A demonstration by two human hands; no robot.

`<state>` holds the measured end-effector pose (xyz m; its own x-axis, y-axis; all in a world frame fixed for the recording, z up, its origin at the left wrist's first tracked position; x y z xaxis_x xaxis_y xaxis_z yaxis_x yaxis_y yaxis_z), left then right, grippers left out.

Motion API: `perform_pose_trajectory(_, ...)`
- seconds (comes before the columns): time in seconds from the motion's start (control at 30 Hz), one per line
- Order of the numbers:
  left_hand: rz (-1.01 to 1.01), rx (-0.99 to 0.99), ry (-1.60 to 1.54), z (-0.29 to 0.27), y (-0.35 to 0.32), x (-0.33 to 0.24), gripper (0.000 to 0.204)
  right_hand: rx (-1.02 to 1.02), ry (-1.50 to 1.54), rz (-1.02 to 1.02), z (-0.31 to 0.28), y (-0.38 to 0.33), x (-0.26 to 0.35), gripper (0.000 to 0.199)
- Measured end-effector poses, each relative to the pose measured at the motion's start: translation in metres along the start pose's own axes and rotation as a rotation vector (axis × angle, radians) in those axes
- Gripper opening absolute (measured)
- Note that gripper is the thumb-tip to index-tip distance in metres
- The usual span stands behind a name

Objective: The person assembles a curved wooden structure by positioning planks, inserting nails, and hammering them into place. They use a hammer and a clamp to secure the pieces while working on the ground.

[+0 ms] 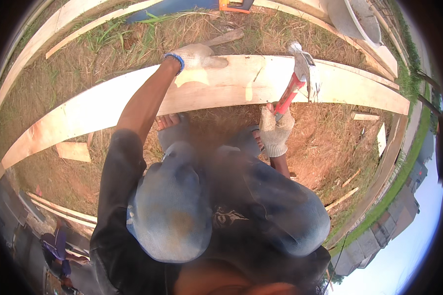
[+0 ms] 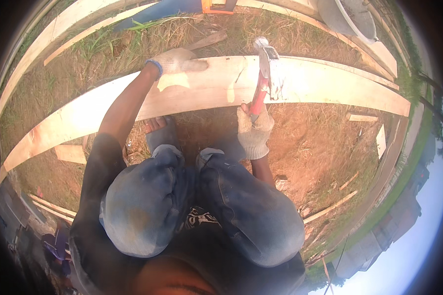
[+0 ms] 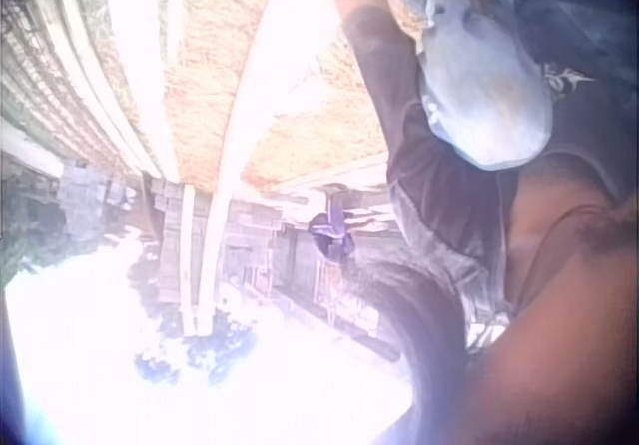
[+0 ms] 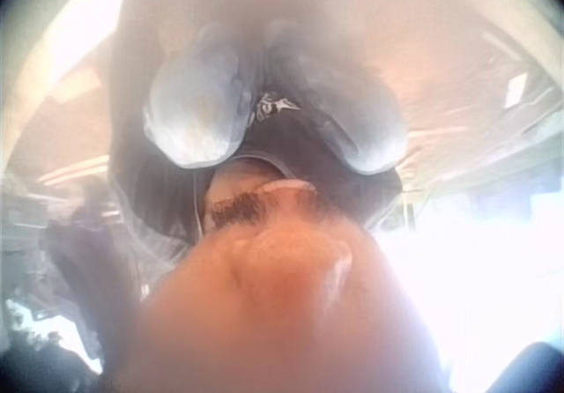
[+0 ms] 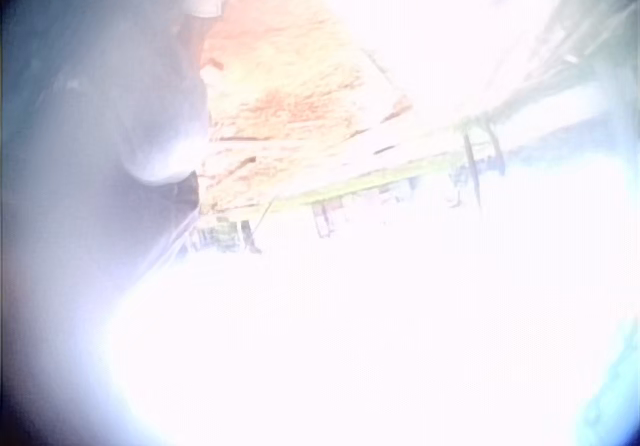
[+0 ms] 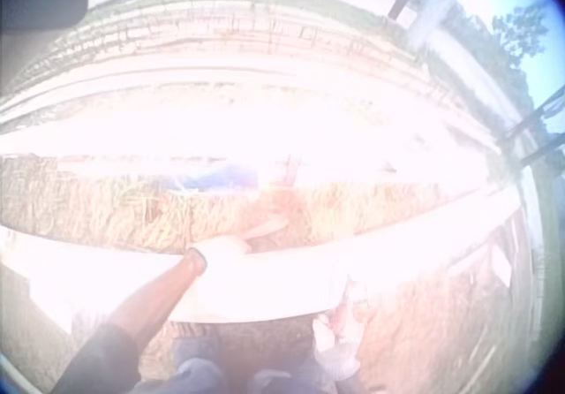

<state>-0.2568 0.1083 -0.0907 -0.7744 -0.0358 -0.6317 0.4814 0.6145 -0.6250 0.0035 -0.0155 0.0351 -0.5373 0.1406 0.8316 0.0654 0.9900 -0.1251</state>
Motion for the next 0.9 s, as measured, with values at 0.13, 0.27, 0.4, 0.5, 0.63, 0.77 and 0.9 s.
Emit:
perform_pose_trajectory(0.13, 0.020, 0.016, 0.042, 0.002, 0.002, 0.002, 0.086, 0.124, -0.067, 0.140, 0.025, -0.005, -0.029, 0.017)
perform_pose_trajectory(0.27, -0.010, 0.017, 0.055, 0.000, -0.003, 0.004, 0.085, 0.048, -0.045, 0.134, 0.012, -0.001, -0.008, 0.015)
perform_pose_trajectory(0.4, 0.096, -0.012, -0.041, 0.002, 0.004, -0.002, 0.086, -0.060, 0.065, 0.002, -0.008, -0.013, -0.043, 0.016)
perform_pose_trajectory(0.5, 0.030, 0.009, 0.034, 0.004, 0.001, 0.004, 0.089, 0.286, -0.134, 0.304, 0.036, -0.005, -0.044, 0.018)
perform_pose_trajectory(0.63, -0.010, -0.002, 0.032, 0.007, 0.001, 0.008, 0.091, 0.072, 0.134, 0.142, 0.005, 0.009, 0.008, 0.018)
perform_pose_trajectory(0.77, -0.025, 0.069, 0.045, 0.006, 0.012, 0.001, 0.089, -0.042, 0.150, 0.040, 0.006, -0.005, -0.070, 0.016)
perform_pose_trajectory(0.9, -0.069, 0.002, 0.142, 0.009, 0.011, 0.029, 0.086, 0.105, 0.096, 0.168, 0.026, 0.013, -0.018, 0.016)
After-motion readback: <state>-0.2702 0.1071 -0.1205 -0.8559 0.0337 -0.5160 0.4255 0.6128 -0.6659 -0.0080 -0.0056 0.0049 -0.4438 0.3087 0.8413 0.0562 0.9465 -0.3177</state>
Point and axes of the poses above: each hand's wrist, its own y-axis towards the middle knuckle, its own z-axis out of the palm, x = y × z, the point moved 8 cm from there along y, towards the middle knuckle, and after that the axes turned 4 degrees about y, right-handed, at the moved point
